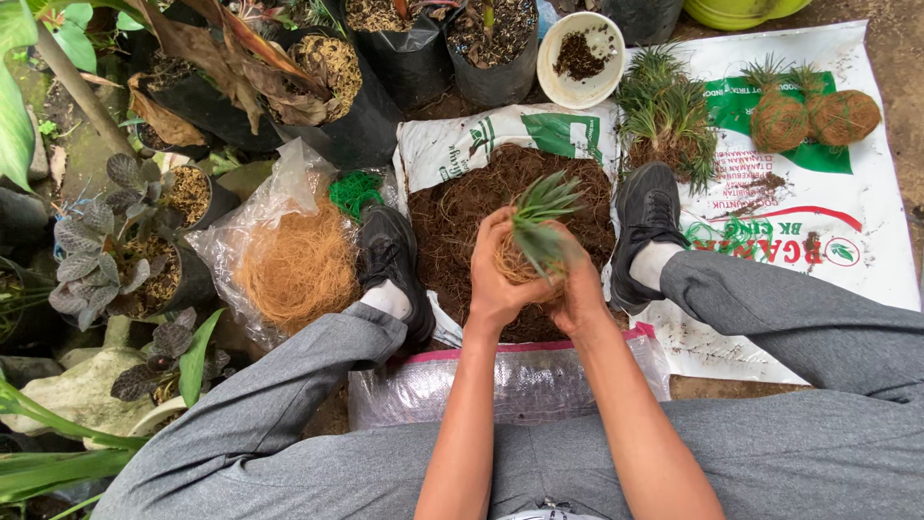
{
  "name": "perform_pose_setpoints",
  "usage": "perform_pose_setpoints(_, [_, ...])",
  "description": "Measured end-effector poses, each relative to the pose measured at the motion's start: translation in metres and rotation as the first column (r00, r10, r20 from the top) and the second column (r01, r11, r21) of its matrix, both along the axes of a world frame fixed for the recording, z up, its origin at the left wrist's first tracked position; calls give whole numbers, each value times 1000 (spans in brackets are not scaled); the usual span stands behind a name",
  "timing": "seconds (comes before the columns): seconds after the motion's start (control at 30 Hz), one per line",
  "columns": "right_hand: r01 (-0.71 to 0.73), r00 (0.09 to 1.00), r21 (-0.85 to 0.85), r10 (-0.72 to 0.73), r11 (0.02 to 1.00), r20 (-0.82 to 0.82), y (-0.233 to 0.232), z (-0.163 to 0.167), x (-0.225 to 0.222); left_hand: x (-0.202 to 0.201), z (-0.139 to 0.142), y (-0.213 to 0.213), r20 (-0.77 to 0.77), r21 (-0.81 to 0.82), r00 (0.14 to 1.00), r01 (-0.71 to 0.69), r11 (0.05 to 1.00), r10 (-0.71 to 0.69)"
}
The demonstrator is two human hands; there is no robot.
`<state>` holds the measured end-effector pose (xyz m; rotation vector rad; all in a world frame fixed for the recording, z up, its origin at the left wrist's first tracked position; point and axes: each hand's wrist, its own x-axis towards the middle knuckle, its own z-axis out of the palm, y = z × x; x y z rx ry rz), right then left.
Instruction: The person sits on the ground and wraps a small plant with a fibrous material, then secures it with green string. The person handles the plant, fibrous material, and string by hand.
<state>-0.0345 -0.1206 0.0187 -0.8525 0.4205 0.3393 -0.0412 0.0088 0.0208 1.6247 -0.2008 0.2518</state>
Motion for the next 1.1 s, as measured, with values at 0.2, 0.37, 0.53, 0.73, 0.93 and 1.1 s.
perform_pose_setpoints(0.2, [144, 976, 121, -161, 982, 149, -6, -5, 14, -1, -13, -8, -69, -23, 997, -23, 999, 21])
perform_pose_setpoints(0.37, [262, 959, 157, -275, 952, 68, -18, -6, 19, -3, -21, -17, -44, -36, 998, 43, 998, -45])
perform_pose_setpoints(0.53, [187, 938, 264, -252, 946, 237, -2, -14, 8, -3, -16, -31, -128, -81, 989, -79, 994, 68])
perform_pose_setpoints(0.73, [52, 921, 57, -70, 997, 383, 7, -14, -1, -3, -21, -14, 88, 129, 980, -187, 974, 176])
perform_pose_setpoints(0.93, [85, 791, -267, 98, 960, 604, 11, -6, -3, -5, -32, -12, -13, -146, 975, -220, 965, 220])
perform_pose_setpoints(1.1, [32, 821, -625, 336, 780, 461, -11, 11, 6, -1, -34, 2, -272, -376, 953, -230, 897, 131])
